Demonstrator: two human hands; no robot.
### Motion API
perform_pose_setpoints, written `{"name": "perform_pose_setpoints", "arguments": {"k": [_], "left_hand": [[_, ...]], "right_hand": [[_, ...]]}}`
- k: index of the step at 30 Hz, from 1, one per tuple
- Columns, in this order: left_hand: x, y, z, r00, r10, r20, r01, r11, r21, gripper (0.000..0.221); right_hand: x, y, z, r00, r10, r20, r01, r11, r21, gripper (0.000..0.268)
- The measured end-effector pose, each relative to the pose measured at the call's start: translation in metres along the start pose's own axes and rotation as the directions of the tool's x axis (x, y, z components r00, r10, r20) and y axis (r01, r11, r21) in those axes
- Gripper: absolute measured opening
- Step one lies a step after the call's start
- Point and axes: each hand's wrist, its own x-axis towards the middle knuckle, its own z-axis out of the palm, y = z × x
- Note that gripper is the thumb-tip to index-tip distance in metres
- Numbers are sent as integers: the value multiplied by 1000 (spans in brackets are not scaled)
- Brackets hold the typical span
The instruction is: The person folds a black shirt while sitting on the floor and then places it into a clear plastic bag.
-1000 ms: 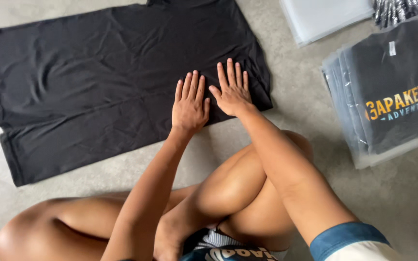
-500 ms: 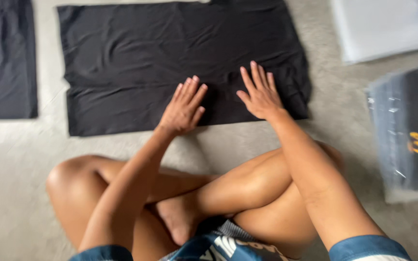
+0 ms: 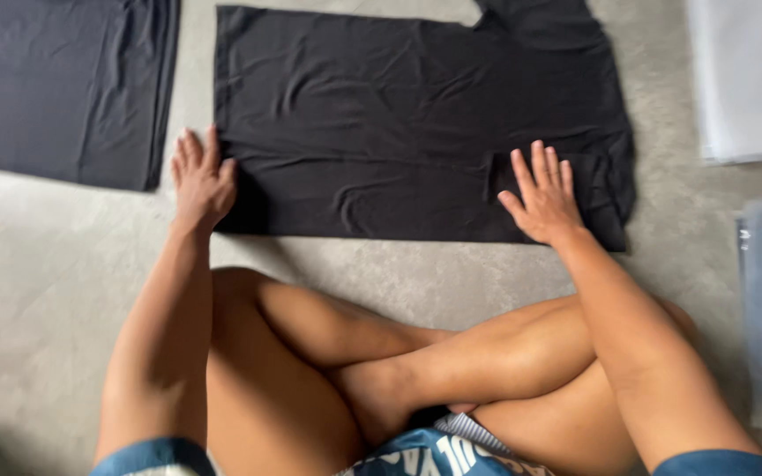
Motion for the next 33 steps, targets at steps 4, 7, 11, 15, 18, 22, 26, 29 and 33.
{"name": "perform_pose_setpoints", "arguments": {"k": [4,7,11,15,18,22,26,29,33], "left_hand": [[25,-28,32,873,-48,-486,73,997,33,46],[39,-40,61,821,-224,-525,321,942,102,60],[26,-11,68,862,-398,-312,399,915,-66,52],[16,-7,60,841,-455,-294,445,890,-104,48],[17,-20,59,862,-458,-216,436,889,-143,50],[22,-48,67,889,-434,-144,414,897,-153,57],[0,-43,41,885,-451,-116,434,889,-146,65],[-19,-28,24,900,-435,-27,427,892,-146,68],[-58,-6,-3,905,-417,79,425,894,-144,59]], "right_hand": [[-1,0,0,1000,-1,-14,1,999,-41,73],[0,2,2,1000,6,-5,-6,999,-45,74],[-1,1,4,1000,-4,-3,4,997,-76,74],[-12,-10,-14,997,-67,-48,59,987,-151,71],[-21,-11,-17,998,-36,-42,29,989,-146,73],[-30,-6,-17,961,185,205,-165,980,-112,83],[-43,0,-22,933,271,238,-251,961,-115,90],[-48,12,-11,907,322,272,-306,947,-103,92],[-58,6,-17,849,380,366,-377,922,-83,91]]}}
